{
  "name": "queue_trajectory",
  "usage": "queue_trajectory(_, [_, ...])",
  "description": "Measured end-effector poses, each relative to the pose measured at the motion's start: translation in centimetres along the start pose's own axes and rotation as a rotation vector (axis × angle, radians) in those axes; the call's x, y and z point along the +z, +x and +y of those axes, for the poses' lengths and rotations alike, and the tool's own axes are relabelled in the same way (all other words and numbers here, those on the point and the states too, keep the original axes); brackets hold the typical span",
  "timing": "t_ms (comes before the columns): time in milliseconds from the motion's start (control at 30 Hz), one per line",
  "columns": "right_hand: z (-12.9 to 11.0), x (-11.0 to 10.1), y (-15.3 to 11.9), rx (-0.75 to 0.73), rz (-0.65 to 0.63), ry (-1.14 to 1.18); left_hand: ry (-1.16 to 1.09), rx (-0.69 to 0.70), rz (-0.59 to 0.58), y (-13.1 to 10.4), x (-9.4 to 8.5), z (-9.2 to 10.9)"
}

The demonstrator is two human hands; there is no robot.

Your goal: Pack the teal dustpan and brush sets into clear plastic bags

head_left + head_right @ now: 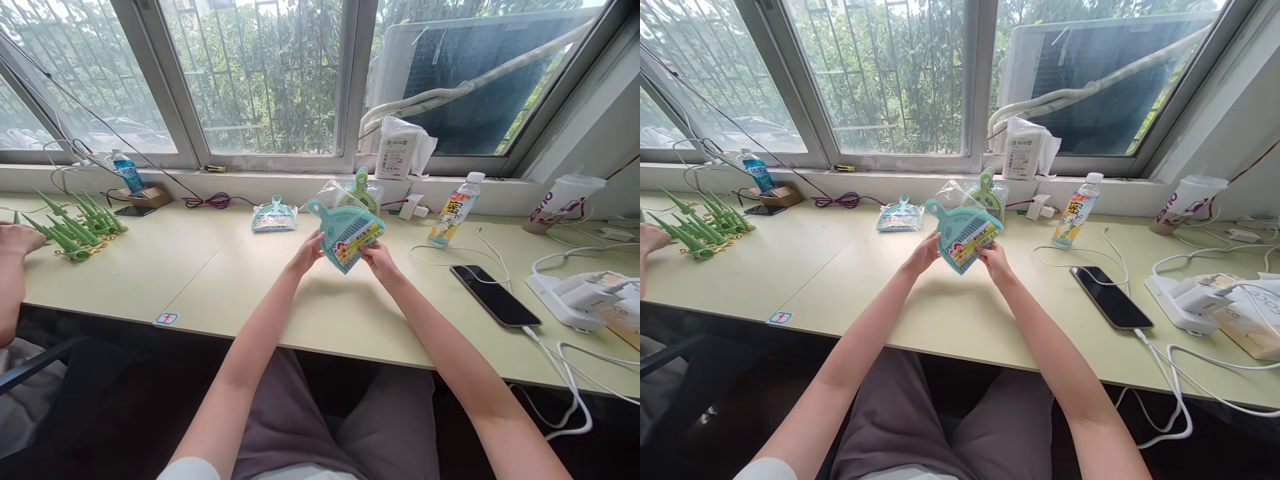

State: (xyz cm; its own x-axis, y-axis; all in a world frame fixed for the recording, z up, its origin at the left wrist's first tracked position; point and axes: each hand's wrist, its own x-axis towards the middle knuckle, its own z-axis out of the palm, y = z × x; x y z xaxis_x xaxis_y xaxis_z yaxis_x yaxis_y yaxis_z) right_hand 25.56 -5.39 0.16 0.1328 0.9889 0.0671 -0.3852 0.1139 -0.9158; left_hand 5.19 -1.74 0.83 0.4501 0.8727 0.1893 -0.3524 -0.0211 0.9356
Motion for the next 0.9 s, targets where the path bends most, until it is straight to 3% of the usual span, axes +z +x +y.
queue_trajectory(300, [1.1,0.2,-0.1,-0.071,0.109,0.044,-0.054,-0.134,-0.015,0.1,2.5,-1.8])
queue_trajectory(400, [1.4,0.2,-0.1,-0.117,0.113,0.029,-0.051,-0.073,-0.036,-0.1,3.2,-2.0])
queue_trajectory(500, [1.7,0.2,-0.1,-0.135,0.115,0.045,0.014,0.049,0.016,-0.3,3.8,-2.3])
queue_trajectory(633, [1.9,0.1,-0.1,-0.131,0.117,0.055,0.124,0.123,0.114,-0.4,3.9,-2.7])
queue_trajectory(900, [1.4,0.1,-0.2,-0.1,0.049,0.112,0.052,0.003,0.031,-0.6,3.6,-2.5])
